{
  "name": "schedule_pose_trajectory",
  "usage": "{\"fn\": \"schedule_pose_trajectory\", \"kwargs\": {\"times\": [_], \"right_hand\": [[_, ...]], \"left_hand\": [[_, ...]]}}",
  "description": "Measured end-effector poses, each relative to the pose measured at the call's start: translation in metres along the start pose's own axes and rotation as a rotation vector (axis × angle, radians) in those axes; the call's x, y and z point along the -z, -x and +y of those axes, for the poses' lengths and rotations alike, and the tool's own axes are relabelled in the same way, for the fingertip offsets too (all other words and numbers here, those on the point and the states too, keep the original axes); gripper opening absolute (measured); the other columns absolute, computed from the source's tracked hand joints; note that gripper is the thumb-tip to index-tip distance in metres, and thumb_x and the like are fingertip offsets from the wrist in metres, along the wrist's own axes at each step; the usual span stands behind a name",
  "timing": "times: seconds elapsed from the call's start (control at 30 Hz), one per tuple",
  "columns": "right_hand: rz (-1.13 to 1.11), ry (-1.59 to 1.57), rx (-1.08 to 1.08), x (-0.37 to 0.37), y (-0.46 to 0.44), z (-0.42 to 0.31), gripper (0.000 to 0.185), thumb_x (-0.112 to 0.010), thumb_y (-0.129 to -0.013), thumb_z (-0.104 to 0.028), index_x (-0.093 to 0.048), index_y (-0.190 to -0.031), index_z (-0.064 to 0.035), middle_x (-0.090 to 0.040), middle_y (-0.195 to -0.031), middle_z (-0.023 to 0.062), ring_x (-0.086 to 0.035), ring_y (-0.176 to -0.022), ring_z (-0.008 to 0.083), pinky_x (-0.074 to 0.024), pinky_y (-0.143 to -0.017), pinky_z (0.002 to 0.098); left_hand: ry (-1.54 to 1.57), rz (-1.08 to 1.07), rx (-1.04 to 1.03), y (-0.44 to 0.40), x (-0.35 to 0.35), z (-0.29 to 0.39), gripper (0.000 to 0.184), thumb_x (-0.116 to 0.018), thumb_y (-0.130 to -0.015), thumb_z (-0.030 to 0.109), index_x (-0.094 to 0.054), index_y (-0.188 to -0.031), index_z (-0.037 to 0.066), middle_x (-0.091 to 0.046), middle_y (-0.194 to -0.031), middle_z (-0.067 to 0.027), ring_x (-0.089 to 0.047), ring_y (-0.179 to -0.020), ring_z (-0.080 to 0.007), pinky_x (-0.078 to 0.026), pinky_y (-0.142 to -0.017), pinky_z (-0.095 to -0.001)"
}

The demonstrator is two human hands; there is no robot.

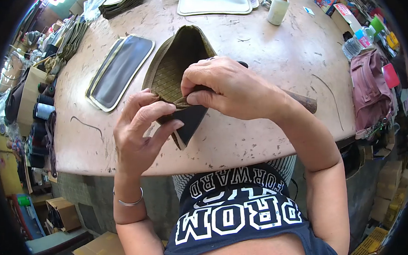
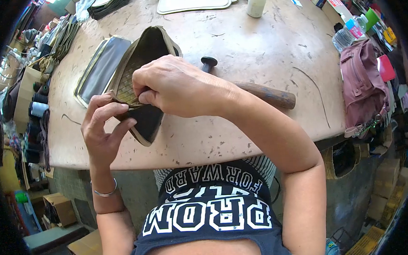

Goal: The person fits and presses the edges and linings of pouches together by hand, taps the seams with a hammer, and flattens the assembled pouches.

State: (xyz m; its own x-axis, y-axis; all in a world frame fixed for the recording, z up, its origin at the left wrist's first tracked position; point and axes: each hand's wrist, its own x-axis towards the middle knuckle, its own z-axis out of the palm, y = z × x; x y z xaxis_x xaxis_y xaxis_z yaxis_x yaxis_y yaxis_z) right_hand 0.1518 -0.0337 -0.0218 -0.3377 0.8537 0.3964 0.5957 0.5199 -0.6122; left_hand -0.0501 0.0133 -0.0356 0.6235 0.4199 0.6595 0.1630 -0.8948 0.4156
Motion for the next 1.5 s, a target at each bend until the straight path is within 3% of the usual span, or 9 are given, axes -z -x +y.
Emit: {"fn": "schedule_pose_trajectory", "kwargs": {"times": [0.07, 0.1, 0.23, 0.53, 0.73, 0.87, 1.13, 1.43, 1.5], "right_hand": [[0.037, 0.032, 0.031, -0.004, 0.001, 0.003, 0.013, -0.061, -0.077, -0.01, -0.054, -0.085, -0.0015, -0.058, -0.079, 0.0113, -0.056, -0.079, 0.028, -0.0425, -0.074, 0.0369], [0.049, 0.035, 0.034, -0.006, 0.002, 0.004, 0.013, -0.061, -0.077, -0.009, -0.054, -0.085, -0.0016, -0.057, -0.079, 0.0112, -0.056, -0.078, 0.028, -0.0424, -0.073, 0.0368], [0.069, 0.019, 0.023, -0.007, 0.002, 0.006, 0.013, -0.061, -0.077, -0.009, -0.054, -0.084, -0.0019, -0.057, -0.079, 0.0107, -0.055, -0.077, 0.0278, -0.042, -0.072, 0.0361], [0.111, 0.032, 0.042, -0.01, 0.007, 0.007, 0.013, -0.062, -0.076, -0.008, -0.053, -0.083, -0.0025, -0.057, -0.077, 0.0094, -0.055, -0.076, 0.0264, -0.0421, -0.071, 0.0353], [0.105, 0.0, 0.052, -0.012, 0.009, 0.01, 0.011, -0.062, -0.077, -0.009, -0.055, -0.083, -0.0028, -0.058, -0.077, 0.0083, -0.056, -0.075, 0.0249, -0.0419, -0.072, 0.0347], [0.034, 0.005, -0.007, -0.01, 0.007, 0.0, 0.011, -0.059, -0.078, -0.012, -0.06, -0.081, -0.0015, -0.061, -0.079, 0.0118, -0.058, -0.081, 0.0267, -0.0429, -0.078, 0.0378], [-0.062, 0.076, -0.05, -0.01, 0.003, -0.009, 0.012, -0.057, -0.079, -0.014, -0.061, -0.079, -0.0034, -0.061, -0.078, 0.0102, -0.057, -0.084, 0.0241, -0.038, -0.082, 0.0372], [0.007, 0.243, 0.054, -0.023, 0.003, -0.01, 0.01, -0.057, -0.077, -0.011, -0.062, -0.081, -0.0048, -0.061, -0.077, 0.0078, -0.057, -0.079, 0.0222, -0.036, -0.077, 0.0345], [0.082, 0.163, 0.062, -0.026, 0.003, -0.01, 0.009, -0.057, -0.076, -0.009, -0.063, -0.083, -0.0066, -0.061, -0.08, 0.0062, -0.057, -0.079, 0.0206, -0.0357, -0.077, 0.0338]], "left_hand": [[0.036, -0.087, 0.062, -0.003, 0.008, 0.002, 0.028, -0.075, -0.061, 0.004, -0.063, -0.086, 0.006, -0.058, -0.084, -0.0095, -0.059, -0.075, -0.0233, -0.049, -0.073, -0.0324], [0.016, -0.127, -0.001, -0.005, 0.012, -0.002, 0.03, -0.074, -0.062, 0.002, -0.061, -0.09, 0.005, -0.059, -0.087, -0.01, -0.06, -0.076, -0.0225, -0.049, -0.068, -0.031], [0.107, -0.152, 0.05, -0.006, 0.017, -0.007, 0.036, -0.069, -0.065, -0.002, -0.057, -0.098, 0.003, -0.061, -0.088, -0.01, -0.06, -0.075, -0.021, -0.049, -0.068, -0.0297], [0.097, -0.231, 0.184, -0.01, 0.021, -0.004, 0.023, -0.067, -0.067, -0.004, -0.058, -0.088, 0.0, -0.06, -0.08, -0.0096, -0.06, -0.072, -0.0201, -0.048, -0.065, -0.0288], [-0.231, -0.12, -0.186, 0.005, 0.012, -0.014, 0.021, -0.065, -0.067, -0.006, -0.061, -0.084, 0.005, -0.056, -0.086, -0.0077, -0.057, -0.073, -0.0205, -0.048, -0.062, -0.0304], [-0.183, -0.018, -0.319, 0.014, 0.004, -0.023, 0.024, -0.07, -0.061, -0.005, -0.06, -0.08, 0.005, -0.053, -0.088, -0.0076, -0.056, -0.073, -0.0229, -0.047, -0.063, -0.0338], [-0.114, 0.015, -0.396, 0.017, -0.001, -0.032, 0.024, -0.073, -0.059, -0.003, -0.059, -0.077, 0.003, -0.052, -0.089, -0.0089, -0.057, -0.073, -0.0245, -0.047, -0.064, -0.0354], [-0.124, -0.018, -0.397, 0.016, 0.002, -0.03, 0.025, -0.071, -0.056, 0.0, -0.058, -0.077, 0.003, -0.052, -0.088, -0.0093, -0.057, -0.072, -0.0248, -0.048, -0.064, -0.0356], [-0.104, 0.004, -0.404, 0.013, 0.001, -0.03, 0.024, -0.07, -0.057, -0.001, -0.058, -0.077, 0.004, -0.053, -0.085, -0.0089, -0.056, -0.071, -0.0244, -0.048, -0.063, -0.0347]]}}
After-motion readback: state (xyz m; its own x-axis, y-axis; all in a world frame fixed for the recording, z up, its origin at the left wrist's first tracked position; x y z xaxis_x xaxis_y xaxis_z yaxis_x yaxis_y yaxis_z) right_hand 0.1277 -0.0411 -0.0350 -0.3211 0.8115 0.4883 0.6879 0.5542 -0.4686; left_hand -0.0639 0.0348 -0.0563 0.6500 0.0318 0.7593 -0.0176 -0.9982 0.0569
